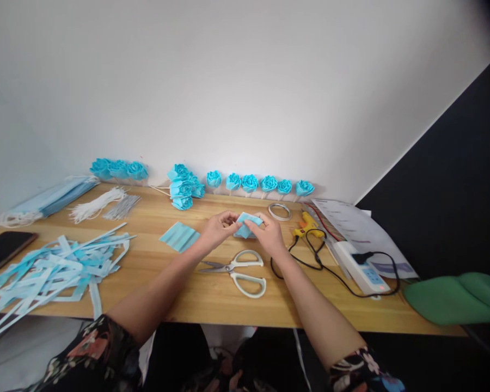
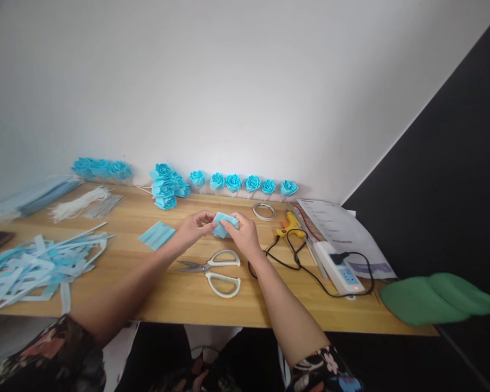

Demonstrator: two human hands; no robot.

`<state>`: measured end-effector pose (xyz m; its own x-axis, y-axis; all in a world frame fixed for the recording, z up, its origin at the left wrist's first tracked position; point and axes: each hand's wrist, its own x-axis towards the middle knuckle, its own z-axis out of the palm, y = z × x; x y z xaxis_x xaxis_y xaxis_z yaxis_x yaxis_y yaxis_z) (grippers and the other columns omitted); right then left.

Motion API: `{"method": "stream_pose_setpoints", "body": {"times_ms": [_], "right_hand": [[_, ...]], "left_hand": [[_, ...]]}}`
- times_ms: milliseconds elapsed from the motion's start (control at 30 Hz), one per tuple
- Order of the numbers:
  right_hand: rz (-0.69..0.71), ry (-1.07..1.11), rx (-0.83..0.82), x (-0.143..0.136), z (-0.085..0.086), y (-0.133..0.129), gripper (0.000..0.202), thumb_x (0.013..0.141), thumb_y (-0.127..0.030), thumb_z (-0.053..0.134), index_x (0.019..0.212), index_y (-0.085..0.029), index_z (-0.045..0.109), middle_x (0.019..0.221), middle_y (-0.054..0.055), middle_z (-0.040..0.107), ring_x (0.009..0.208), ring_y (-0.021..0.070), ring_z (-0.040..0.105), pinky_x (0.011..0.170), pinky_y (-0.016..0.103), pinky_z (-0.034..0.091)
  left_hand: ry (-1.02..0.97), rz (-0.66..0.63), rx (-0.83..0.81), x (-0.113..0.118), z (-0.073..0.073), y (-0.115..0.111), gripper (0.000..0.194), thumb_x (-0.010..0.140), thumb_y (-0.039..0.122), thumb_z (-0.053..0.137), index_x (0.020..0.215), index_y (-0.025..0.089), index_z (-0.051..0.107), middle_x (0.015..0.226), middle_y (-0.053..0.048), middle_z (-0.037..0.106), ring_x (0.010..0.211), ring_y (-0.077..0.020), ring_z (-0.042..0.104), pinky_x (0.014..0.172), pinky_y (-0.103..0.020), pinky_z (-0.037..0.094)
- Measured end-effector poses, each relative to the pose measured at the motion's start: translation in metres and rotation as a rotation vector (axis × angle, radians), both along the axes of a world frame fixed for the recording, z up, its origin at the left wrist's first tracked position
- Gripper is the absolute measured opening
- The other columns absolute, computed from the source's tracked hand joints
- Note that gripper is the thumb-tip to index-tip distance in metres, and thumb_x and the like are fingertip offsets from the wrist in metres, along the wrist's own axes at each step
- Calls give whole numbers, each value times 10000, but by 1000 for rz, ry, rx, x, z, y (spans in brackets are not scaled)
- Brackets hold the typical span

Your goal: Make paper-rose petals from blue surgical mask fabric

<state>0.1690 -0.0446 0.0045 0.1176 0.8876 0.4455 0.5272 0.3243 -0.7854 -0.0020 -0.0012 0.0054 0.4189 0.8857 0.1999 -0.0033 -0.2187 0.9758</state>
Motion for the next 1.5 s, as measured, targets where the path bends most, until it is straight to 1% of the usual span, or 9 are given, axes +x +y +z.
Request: {"method": "stream_pose_setpoints", "body": {"times_ms": [133, 300, 500, 700, 867, 1100, 1300, 1400, 1500], "right_hand": [[-2, -135, 37, -2, -2, -1, 187, 809, -361, 624, 729, -194, 612, 700, -5, 615, 662, 144, 536, 634, 243, 402], [18, -141, 43, -3, -4, 0, 172, 810, -364, 622, 771, -197, 637, 729, 5, 638, 674, 152, 553, 643, 247, 412], [0, -132, 42, -2, -1, 1, 217, 801, -378, 617, 696, -195, 566, 690, -8, 576, 687, 153, 530, 664, 251, 397], [20, -50, 51, -1, 4, 0, 236, 792, -377, 621, 674, -197, 524, 675, -21, 534, 670, 142, 505, 661, 250, 382], [74, 56, 11, 0, 2, 2, 219, 798, -388, 626, 716, -194, 569, 708, -11, 563, 707, 151, 535, 703, 257, 417], [235, 216, -150, 0, -6, 3, 297, 763, -409, 687, 968, -200, 633, 864, 16, 662, 785, 170, 598, 707, 263, 483], [147, 225, -137, 3, -16, 7, 276, 784, -446, 657, 853, -178, 655, 765, 16, 668, 718, 171, 601, 678, 282, 499], [135, 310, -117, 2, -13, 7, 309, 767, -471, 667, 862, -177, 656, 792, 28, 687, 726, 182, 616, 676, 291, 511], [103, 353, -107, 0, -6, 6, 330, 745, -486, 673, 852, -174, 657, 806, 41, 702, 720, 189, 624, 673, 296, 515]], "left_hand": [[-9, -3, -51, 0, 1, -3, 306, 691, 410, 710, 827, 142, 654, 706, -6, 628, 545, -77, 490, 468, -186, 369], [-55, -27, -133, -1, 1, -4, 341, 691, 455, 708, 789, 143, 611, 579, 44, 543, 370, -42, 399, 349, -187, 328], [-199, -5, -132, 0, 1, 0, 367, 667, 455, 737, 774, 133, 598, 660, 7, 600, 549, -109, 573, 475, -242, 529], [-290, 9, -142, 0, -2, 3, 362, 675, 434, 747, 805, 124, 613, 736, -8, 621, 655, -129, 610, 611, -295, 577], [-298, 21, -143, -1, -2, 5, 342, 691, 422, 743, 803, 127, 610, 734, -12, 633, 652, -125, 615, 624, -287, 571], [-237, -14, -77, 3, -3, 0, 325, 705, 424, 721, 799, 135, 607, 695, -5, 627, 598, -118, 603, 578, -262, 551], [-138, -13, -49, 2, 0, -5, 336, 734, 456, 681, 838, 144, 610, 696, -8, 628, 571, -109, 570, 490, -211, 482], [-67, 1, -28, 1, 1, -5, 347, 734, 450, 674, 891, 144, 628, 732, -21, 644, 577, -110, 554, 433, -191, 387], [-33, 5, -23, 1, 1, -4, 313, 717, 428, 683, 840, 146, 626, 696, -13, 632, 579, -109, 546, 467, -200, 375]]}}
